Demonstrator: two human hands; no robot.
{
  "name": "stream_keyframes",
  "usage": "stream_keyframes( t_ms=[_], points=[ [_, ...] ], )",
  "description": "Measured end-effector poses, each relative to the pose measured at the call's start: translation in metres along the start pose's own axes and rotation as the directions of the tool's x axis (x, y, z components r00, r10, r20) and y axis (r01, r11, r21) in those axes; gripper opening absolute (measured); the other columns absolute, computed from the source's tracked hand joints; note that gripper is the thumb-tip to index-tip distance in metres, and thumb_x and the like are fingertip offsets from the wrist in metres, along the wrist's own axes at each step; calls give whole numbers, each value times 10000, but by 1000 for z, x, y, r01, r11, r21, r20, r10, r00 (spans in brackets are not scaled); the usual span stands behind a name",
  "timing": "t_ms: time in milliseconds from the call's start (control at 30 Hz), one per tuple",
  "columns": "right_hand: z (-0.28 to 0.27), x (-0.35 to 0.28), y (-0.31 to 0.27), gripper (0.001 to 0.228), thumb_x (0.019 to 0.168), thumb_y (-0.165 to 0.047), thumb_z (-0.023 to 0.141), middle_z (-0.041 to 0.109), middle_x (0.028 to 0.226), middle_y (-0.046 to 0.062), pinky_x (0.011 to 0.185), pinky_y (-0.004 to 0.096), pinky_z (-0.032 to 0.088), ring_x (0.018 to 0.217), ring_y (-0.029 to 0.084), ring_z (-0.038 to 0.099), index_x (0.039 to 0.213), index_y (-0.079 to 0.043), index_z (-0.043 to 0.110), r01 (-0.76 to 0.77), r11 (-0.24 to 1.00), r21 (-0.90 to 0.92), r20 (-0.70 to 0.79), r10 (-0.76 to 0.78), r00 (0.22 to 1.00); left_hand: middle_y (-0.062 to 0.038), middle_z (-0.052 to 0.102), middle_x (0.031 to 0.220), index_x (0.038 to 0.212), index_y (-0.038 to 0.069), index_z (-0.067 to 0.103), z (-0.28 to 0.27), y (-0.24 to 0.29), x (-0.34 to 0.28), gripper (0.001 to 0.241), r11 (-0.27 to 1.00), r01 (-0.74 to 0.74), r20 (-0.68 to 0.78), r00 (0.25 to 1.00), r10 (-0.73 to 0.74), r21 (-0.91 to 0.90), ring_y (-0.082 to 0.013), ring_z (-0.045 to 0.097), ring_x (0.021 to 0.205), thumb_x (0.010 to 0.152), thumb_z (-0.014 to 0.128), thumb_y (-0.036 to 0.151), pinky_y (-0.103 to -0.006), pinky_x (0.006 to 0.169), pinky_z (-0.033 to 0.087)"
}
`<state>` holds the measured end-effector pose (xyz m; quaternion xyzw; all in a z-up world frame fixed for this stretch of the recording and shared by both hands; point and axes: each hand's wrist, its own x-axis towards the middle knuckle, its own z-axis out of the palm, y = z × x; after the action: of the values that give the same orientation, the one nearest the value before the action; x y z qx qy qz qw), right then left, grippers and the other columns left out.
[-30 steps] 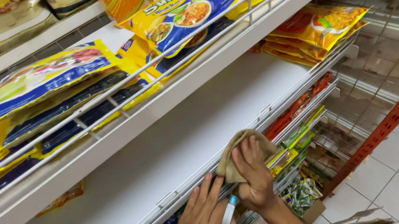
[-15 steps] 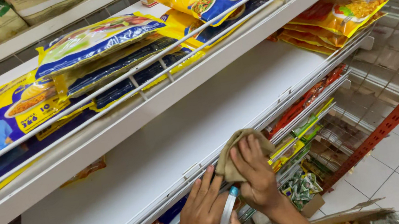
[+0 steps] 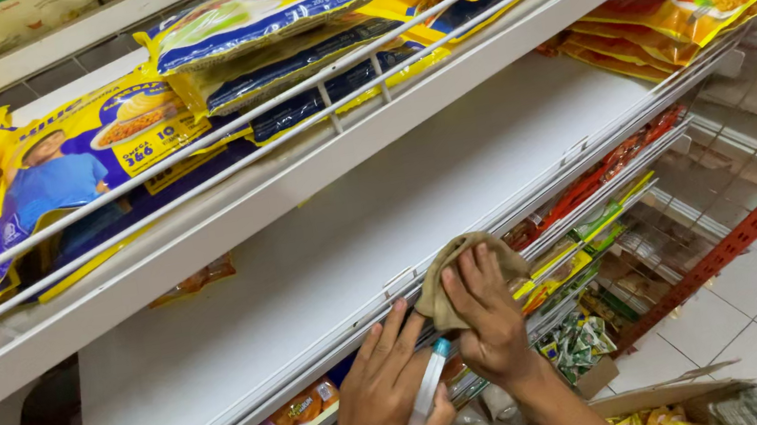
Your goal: The person cleans the white shelves in a store by spraying a liquid from a blue bottle and wiping the surfaces with a cloth, moving items aside as they work.
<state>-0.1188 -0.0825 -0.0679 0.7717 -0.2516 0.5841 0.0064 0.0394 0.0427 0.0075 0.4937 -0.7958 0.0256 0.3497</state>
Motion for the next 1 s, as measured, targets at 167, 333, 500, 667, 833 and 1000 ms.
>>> stream_keyframes(
  t_ms=[167,333,500,667,833,1000],
  points=[
    [-27,17,38,643,917,44,414,391,1618,208,1295,520,292,1522,442,350,1550,-62,441,-104,983,-154,-40,99,994,-246,524,1515,982,-5,701,-13,2,-13,299,999,34,-16,999,-34,-14,-427,450,1447,765,688,200,-558,1145,360],
    [-14,24,-2,641,879,50,372,402,1604,252,1217,470,353,1529,471,329,1513,15,462,-284,958,-32,-114,279,954,-224,519,1528,989,5,700,-26,3,-26,291,999,47,-50,998,-46,12,-405,449,1458,768,692,195,-546,1158,360],
    [-13,4,-47,660,784,5,397,499,1544,202,1278,501,313,1510,405,404,1416,-34,585,-56,998,11,89,55,995,-218,522,1522,1006,8,706,-30,2,-32,305,999,44,-63,997,-43,18,-398,444,1460,761,692,190,-548,1168,347],
    [-29,16,-15,570,922,-31,388,438,1571,241,1273,454,343,1500,409,414,1478,-17,513,-253,967,31,-80,255,964,-227,497,1535,1031,-11,708,-28,2,-36,335,1000,25,-77,997,-26,-6,-413,394,1481,763,693,191,-570,1179,300],
    [-11,20,-23,555,958,-2,380,405,1615,247,1337,501,209,1563,418,313,1500,-21,499,-167,982,89,-113,177,978,-211,493,1537,1011,16,735,-22,1,-40,344,998,-11,-119,993,19,61,-390,378,1485,740,692,222,-615,1201,144],
    [4,2,-51,606,837,-24,465,466,1573,160,1308,527,198,1536,356,343,1426,-90,591,62,997,39,144,-67,987,-216,498,1514,995,5,732,-24,-6,-49,337,998,41,-138,990,-34,52,-382,380,1491,753,702,236,-606,1218,126]
  ],
)
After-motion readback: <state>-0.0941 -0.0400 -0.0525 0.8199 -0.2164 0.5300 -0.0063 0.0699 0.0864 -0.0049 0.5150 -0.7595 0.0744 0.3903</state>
